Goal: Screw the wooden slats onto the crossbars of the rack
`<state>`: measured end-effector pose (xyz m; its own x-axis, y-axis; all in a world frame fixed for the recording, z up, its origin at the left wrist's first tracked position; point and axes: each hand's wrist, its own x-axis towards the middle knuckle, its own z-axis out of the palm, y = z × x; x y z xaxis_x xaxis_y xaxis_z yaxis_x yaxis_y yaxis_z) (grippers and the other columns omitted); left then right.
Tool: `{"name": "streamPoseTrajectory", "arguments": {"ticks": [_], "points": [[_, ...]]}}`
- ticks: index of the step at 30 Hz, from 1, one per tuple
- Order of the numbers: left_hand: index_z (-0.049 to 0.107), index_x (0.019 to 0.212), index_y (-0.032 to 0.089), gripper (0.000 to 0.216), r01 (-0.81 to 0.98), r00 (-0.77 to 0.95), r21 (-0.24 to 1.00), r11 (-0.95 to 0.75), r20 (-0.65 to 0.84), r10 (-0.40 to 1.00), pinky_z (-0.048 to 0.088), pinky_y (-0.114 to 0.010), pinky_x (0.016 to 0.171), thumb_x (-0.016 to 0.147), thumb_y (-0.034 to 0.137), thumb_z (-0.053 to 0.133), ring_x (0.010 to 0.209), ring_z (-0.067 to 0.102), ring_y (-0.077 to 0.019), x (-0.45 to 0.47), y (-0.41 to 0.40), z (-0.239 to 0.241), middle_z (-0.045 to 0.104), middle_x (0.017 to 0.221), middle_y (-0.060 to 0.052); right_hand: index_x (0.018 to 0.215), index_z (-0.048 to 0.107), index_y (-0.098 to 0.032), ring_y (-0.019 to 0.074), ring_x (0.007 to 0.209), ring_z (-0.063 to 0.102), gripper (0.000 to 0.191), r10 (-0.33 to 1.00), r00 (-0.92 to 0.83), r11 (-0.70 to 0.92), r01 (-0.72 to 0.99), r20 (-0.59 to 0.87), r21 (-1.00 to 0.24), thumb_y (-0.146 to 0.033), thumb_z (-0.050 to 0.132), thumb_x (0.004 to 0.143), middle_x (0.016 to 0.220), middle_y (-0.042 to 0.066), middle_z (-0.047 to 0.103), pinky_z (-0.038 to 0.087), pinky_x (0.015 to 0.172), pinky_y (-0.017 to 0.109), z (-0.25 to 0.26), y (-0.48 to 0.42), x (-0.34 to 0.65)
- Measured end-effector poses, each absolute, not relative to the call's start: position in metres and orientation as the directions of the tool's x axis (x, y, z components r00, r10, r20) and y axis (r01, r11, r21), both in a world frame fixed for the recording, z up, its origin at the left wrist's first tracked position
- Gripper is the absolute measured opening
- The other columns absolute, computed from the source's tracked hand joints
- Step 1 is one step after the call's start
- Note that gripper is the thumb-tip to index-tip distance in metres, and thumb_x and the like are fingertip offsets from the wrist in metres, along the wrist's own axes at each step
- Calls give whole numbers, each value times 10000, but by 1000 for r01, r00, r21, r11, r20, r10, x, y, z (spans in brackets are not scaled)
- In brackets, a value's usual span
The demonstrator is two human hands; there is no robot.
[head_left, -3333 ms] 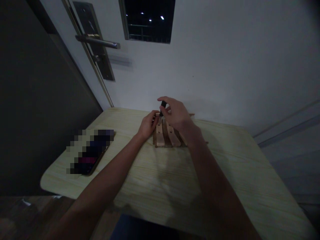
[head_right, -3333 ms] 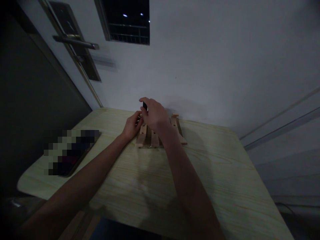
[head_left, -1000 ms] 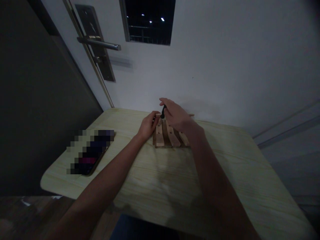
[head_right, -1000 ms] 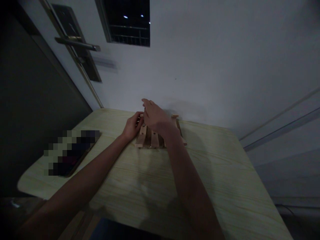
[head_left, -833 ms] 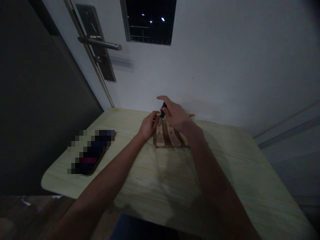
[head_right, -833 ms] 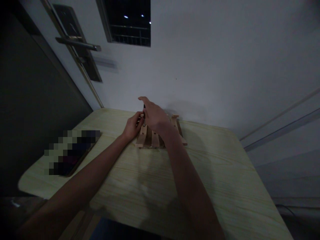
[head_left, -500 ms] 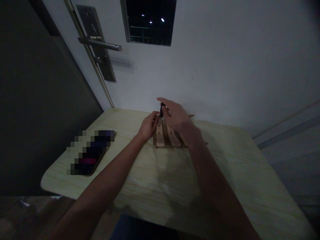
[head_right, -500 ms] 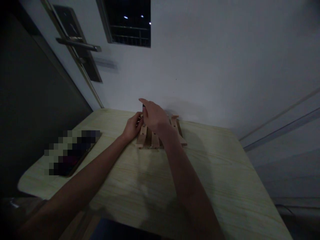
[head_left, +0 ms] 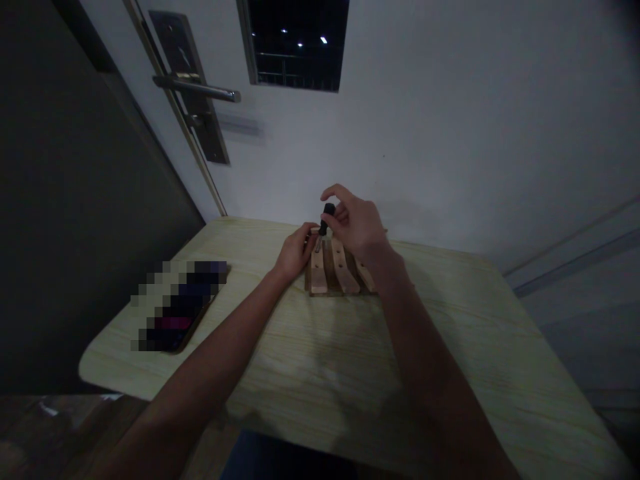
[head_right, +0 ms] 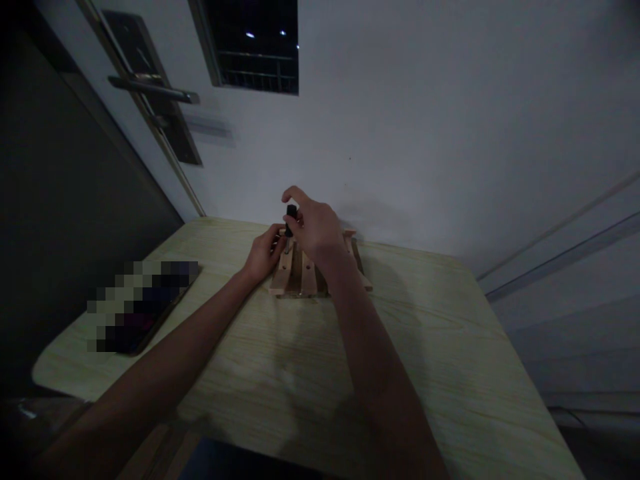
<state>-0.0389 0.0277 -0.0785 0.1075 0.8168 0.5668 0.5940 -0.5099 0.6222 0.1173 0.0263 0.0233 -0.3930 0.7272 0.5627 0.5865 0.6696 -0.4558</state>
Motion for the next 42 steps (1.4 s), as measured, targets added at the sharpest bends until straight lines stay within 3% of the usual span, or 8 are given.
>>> {"name": "streamPoseTrajectory", "arguments": {"ticks": [5,9,18,21,27,32,36,42], "points": [[491,1090,196,216,588,111,610,-531,589,800,494,-275,674,911,249,384,771,614,-148,-39,28,-79,644,939,-68,984,601,-213,140,707,635,203,718,-413,692,508,561,-513,-196,519,800,817,13,665,504,656,266,23,26,116],[494,1067,192,201,590,112,607,-532,591,799,484,-265,666,906,234,381,745,604,-140,-38,27,-79,647,915,-62,1001,594,-186,130,742,642,257,710,-436,704,435,553,-562,-138,458,789,958,40,664,519,653,250,22,25,115],[491,1075,194,206,602,113,592,-537,602,790,473,-262,678,908,247,383,761,603,-144,-39,29,-81,644,928,-59,1087,566,-207,127,694,581,293,667,-484,744,472,566,-473,-164,497,806,831,14,618,478,698,278,26,22,118],[491,1080,198,211,599,114,601,-529,589,800,475,-271,688,913,260,379,768,605,-147,-39,29,-80,647,943,-60,1006,613,-201,146,726,587,209,669,-481,740,506,567,-444,-223,529,816,817,26,624,480,725,298,22,27,118],[493,1082,204,208,579,104,621,-529,587,803,481,-277,679,906,232,387,753,609,-144,-38,28,-79,650,949,-68,1108,601,-199,151,825,641,292,675,-475,738,440,565,-512,-236,454,858,1058,63,661,506,771,306,15,34,118],[499,1066,205,198,584,104,614,-530,592,799,486,-285,678,904,227,388,760,609,-150,-38,27,-79,650,938,-68,1024,601,-195,136,706,623,223,709,-448,704,481,544,-522,-246,516,825,876,32,665,494,697,285,22,27,118],[489,1081,202,206,587,99,628,-511,571,815,487,-289,672,908,245,386,748,612,-151,-38,27,-78,647,943,-70,1094,571,-217,126,660,600,280,706,-437,702,535,557,-470,-224,528,818,834,8,651,472,692,284,26,24,118],[490,1075,203,206,585,110,615,-528,585,803,478,-267,664,907,242,379,741,605,-143,-39,28,-80,647,907,-57,1082,609,-203,150,794,637,274,683,-458,730,460,570,-505,-234,496,835,1040,51,671,502,764,307,18,31,117]]}}
